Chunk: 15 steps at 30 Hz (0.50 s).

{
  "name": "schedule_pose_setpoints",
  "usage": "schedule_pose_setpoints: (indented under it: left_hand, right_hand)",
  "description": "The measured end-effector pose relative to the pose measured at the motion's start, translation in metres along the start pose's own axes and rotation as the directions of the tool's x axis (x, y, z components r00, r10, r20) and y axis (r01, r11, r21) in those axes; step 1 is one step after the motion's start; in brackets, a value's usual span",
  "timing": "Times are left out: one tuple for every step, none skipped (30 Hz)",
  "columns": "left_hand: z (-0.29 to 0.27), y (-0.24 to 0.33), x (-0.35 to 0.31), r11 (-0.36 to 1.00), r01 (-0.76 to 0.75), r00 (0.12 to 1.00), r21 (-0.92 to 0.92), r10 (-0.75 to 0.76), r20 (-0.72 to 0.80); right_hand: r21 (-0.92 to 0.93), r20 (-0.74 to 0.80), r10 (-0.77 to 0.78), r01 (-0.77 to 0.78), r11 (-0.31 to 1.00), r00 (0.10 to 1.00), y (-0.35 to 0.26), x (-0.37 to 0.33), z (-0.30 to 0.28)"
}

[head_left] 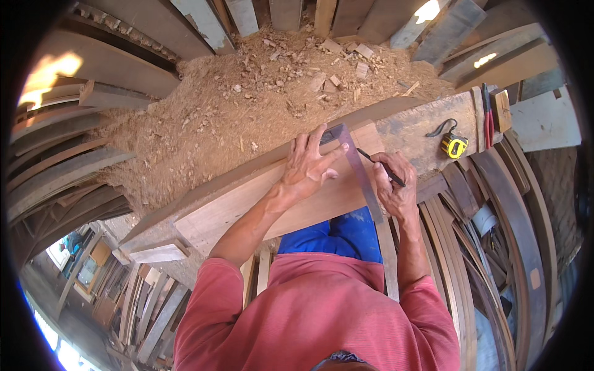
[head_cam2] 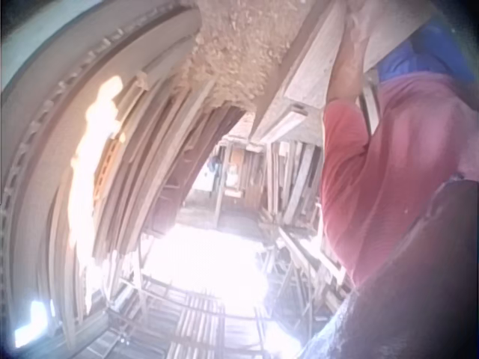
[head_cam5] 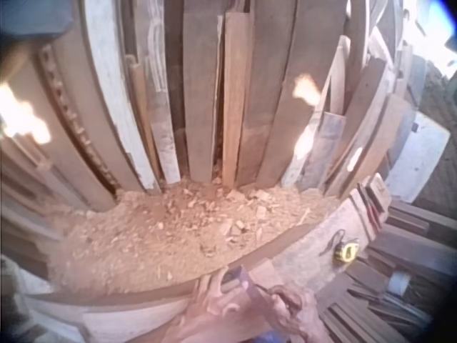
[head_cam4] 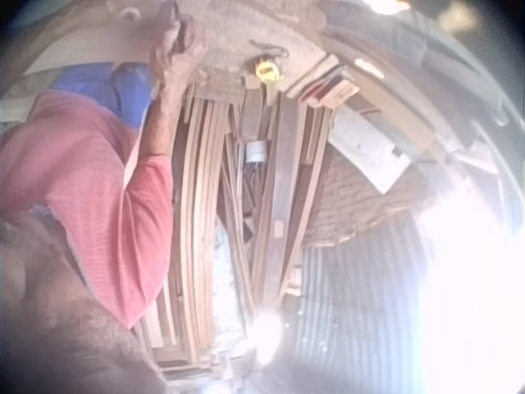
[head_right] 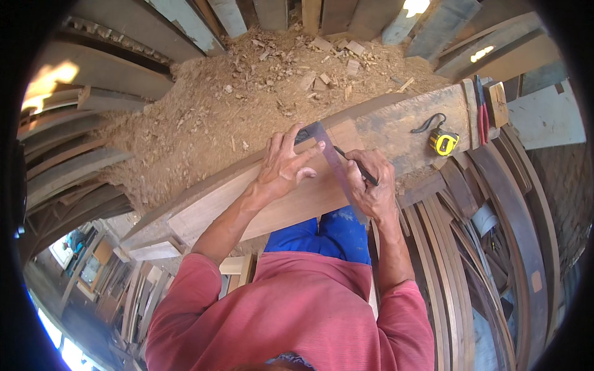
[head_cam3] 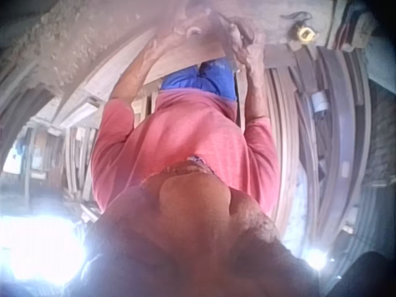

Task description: The person uses a square and a pencil to mark lines on a wooden board placed on a workbench.

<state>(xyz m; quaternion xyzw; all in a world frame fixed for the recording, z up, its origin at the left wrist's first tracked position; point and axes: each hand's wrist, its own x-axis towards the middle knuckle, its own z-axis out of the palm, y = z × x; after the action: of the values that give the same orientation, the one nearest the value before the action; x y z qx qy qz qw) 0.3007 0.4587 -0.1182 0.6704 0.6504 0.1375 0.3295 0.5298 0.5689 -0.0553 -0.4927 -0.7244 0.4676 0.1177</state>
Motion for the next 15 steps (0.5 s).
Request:
schedule_pose_setpoints:
  left_hand:
    - [0.0, 0.0, 0.0, 1.0, 0.006, 1.0, -0.001, -0.006, 0.009]
    - [0.0, 0.001, 0.0, 1.0, 0.011, 1.0, -0.003, -0.011, 0.019]
    - [-0.001, 0.001, 0.0, 1.0, 0.016, 0.999, -0.002, -0.016, 0.028]
    - [-0.001, 0.001, 0.001, 1.0, 0.017, 0.999, -0.007, -0.017, 0.028]
    - [-0.002, 0.001, 0.002, 1.0, 0.018, 0.999, -0.011, -0.018, 0.029]
    - [-0.003, 0.002, 0.001, 1.0, 0.027, 0.999, -0.015, -0.027, 0.035]
    - [-0.005, 0.001, 0.0, 0.999, 0.02, 1.0, -0.028, -0.02, 0.02]
    - [-0.007, 0.001, -0.001, 0.999, 0.013, 1.0, -0.042, -0.012, 0.005]
    - [-0.009, 0.001, 0.001, 0.999, -0.009, 1.0, -0.054, 0.008, -0.014]
    - [-0.012, 0.005, 0.0, 0.997, -0.015, 0.998, -0.073, 0.01, -0.063]
    - [-0.014, 0.015, -0.005, 0.995, -0.022, 0.994, -0.093, 0.011, -0.111]
    - [-0.014, 0.026, -0.012, 0.992, -0.03, 0.988, -0.119, 0.011, -0.154]
    - [-0.01, 0.038, -0.022, 0.984, -0.04, 0.992, -0.173, 0.018, -0.126]
    - [-0.002, 0.051, -0.035, 0.973, -0.048, 0.995, -0.225, 0.026, -0.098]
    - [0.006, 0.062, -0.045, 0.96, -0.058, 0.997, -0.273, 0.039, -0.073]
  right_hand:
    - [0.015, -0.009, 0.014, -0.013, 1.0, 1.0, -0.002, 0.0, -0.001]
    - [0.03, -0.019, 0.027, -0.027, 0.999, 0.999, -0.004, 0.001, 0.0]
    - [0.045, -0.03, 0.039, -0.038, 0.998, 0.999, -0.007, 0.001, 0.001]
    - [0.108, -0.077, 0.092, -0.083, 0.991, 0.993, -0.01, -0.001, 0.003]
    - [0.174, -0.123, 0.147, -0.125, 0.977, 0.981, -0.014, -0.006, 0.006]
    - [0.245, -0.155, 0.206, -0.165, 0.955, 0.966, -0.015, -0.013, 0.009]
    - [0.217, -0.162, 0.208, -0.171, 0.961, 0.965, -0.014, -0.021, 0.011]
    - [0.19, -0.169, 0.211, -0.178, 0.966, 0.963, -0.009, -0.032, 0.012]
    - [0.159, -0.189, 0.211, -0.182, 0.97, 0.959, -0.006, -0.043, 0.016]
    - [0.232, -0.199, 0.187, -0.139, 0.963, 0.962, -0.003, -0.059, 0.027]
    - [0.349, -0.129, 0.299, -0.239, 0.906, 0.946, -0.006, -0.074, 0.036]
    - [0.452, -0.046, 0.402, -0.339, 0.825, 0.915, -0.016, -0.088, 0.045]
    - [0.545, 0.053, 0.482, -0.43, 0.72, 0.875, -0.021, -0.099, 0.053]
    - [0.668, 0.094, 0.531, -0.449, 0.593, 0.842, -0.016, -0.112, 0.066]
    - [0.774, 0.14, 0.565, -0.446, 0.45, 0.813, -0.007, -0.123, 0.081]
